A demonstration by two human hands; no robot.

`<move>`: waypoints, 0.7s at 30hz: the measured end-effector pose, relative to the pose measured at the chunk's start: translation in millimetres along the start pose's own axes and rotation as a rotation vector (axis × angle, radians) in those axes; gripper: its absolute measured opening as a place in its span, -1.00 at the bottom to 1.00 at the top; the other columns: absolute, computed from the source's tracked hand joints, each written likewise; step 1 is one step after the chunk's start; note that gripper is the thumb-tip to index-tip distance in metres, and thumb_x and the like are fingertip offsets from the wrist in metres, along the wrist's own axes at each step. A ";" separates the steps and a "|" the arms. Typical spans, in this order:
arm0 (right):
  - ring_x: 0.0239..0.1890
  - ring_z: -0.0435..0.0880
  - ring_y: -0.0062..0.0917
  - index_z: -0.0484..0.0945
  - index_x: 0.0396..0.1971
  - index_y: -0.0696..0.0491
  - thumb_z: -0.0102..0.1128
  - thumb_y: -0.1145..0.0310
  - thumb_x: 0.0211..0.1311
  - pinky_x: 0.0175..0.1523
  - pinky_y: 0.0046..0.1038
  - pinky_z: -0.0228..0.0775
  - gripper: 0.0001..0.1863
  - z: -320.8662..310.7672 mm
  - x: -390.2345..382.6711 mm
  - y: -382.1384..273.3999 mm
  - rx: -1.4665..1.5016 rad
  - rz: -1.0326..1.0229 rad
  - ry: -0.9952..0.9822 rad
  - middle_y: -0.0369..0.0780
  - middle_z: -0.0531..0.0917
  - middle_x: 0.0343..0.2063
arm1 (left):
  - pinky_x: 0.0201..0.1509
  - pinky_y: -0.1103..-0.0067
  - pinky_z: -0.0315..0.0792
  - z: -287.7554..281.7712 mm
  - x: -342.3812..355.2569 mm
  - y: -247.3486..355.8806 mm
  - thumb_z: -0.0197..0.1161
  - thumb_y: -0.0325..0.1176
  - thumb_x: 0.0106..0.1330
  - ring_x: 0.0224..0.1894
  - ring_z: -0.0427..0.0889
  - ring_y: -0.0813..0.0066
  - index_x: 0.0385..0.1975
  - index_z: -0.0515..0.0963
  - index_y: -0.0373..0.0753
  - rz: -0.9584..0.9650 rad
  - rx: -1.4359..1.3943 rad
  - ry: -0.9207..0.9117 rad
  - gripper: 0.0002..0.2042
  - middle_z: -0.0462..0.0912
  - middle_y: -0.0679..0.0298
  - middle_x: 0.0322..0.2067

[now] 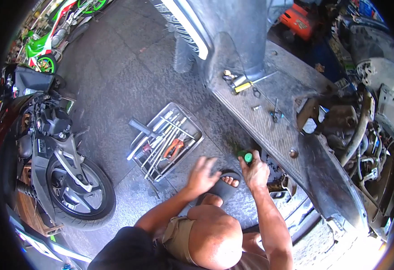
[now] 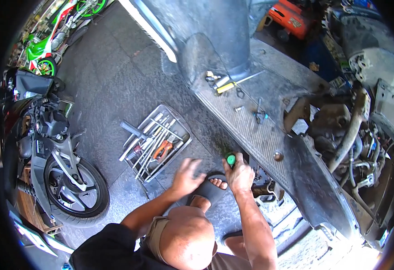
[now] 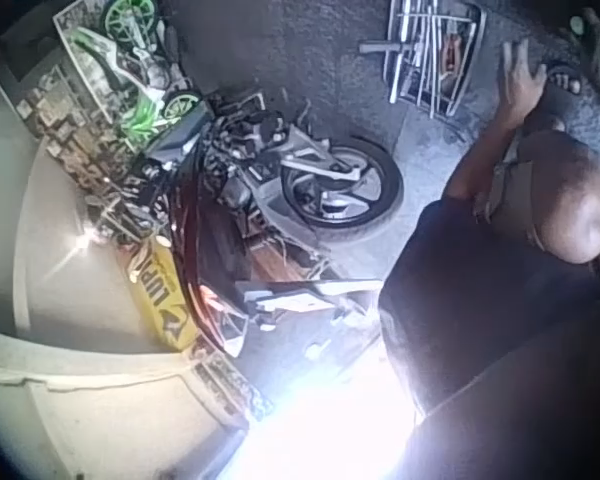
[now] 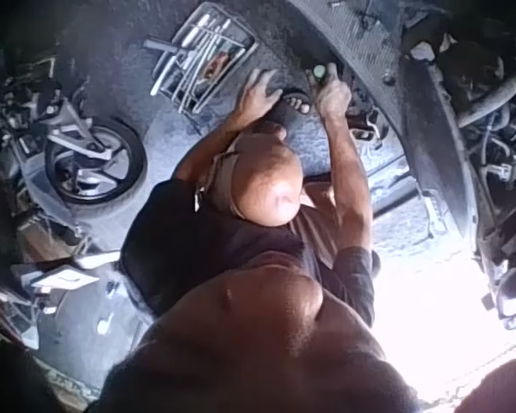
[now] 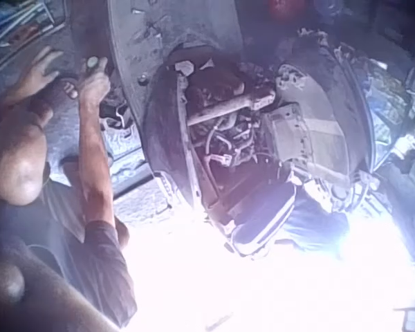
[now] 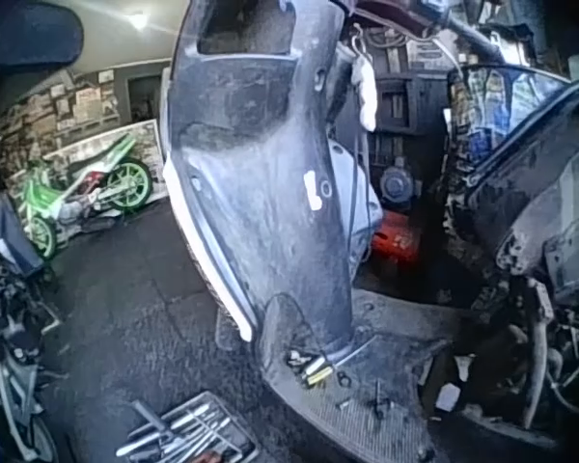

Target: The person is repairing a motorcycle, specifically working on the engine area and electrical connectors.

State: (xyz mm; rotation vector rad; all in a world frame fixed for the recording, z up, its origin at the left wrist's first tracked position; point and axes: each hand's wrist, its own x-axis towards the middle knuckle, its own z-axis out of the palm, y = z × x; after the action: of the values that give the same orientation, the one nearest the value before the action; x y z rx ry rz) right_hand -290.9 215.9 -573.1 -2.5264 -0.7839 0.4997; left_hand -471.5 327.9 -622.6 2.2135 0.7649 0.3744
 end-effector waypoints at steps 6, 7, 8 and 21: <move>-0.35 0.75 -0.16 0.52 0.10 0.02 0.45 0.17 0.15 -0.24 -0.21 0.56 -0.46 -19.3 -10.3 -45.0 0.158 -0.221 0.021 -0.06 0.73 -0.36 | 0.16 0.18 0.55 21.5 66.1 29.5 0.49 -0.34 0.07 0.18 0.53 -0.16 0.21 0.40 -0.23 0.079 -0.132 -0.011 -0.35 0.43 -0.12 0.18; -0.35 0.75 -0.16 0.52 0.10 0.02 0.45 0.17 0.15 -0.24 -0.21 0.56 -0.46 -23.9 -12.7 -47.9 0.162 -0.217 0.022 -0.06 0.73 -0.36 | 0.15 0.20 0.55 18.9 74.8 26.0 0.48 -0.35 0.08 0.14 0.58 -0.10 0.16 0.44 -0.24 0.135 -0.145 0.043 -0.41 0.49 -0.11 0.12; -0.39 0.73 -0.23 0.46 0.18 0.06 0.46 0.17 0.15 -0.26 -0.26 0.56 -0.37 -28.5 -17.3 -48.6 0.307 -0.158 -0.040 -0.09 0.71 -0.39 | 0.09 0.29 0.57 17.3 82.0 22.8 0.49 -0.34 0.12 0.05 0.65 0.08 0.07 0.49 -0.23 0.088 -0.280 0.134 -0.50 0.59 0.01 -0.01; -0.46 0.63 -0.51 0.65 -0.18 0.10 0.16 0.06 0.37 -0.44 -0.39 0.46 -0.63 34.7 -164.3 184.6 0.711 0.748 -0.756 -0.21 0.69 -0.38 | 0.07 0.28 0.50 -188.7 199.6 -219.2 0.48 0.04 0.15 0.00 0.69 -0.02 -0.02 0.57 -0.40 -0.618 0.442 0.707 -0.39 0.72 -0.08 -0.10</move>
State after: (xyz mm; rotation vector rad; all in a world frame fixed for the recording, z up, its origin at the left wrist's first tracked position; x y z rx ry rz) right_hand -352.9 -8.6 -662.7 -1.8284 0.1921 1.6828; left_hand -495.5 677.3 -651.0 2.0652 2.0055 0.7312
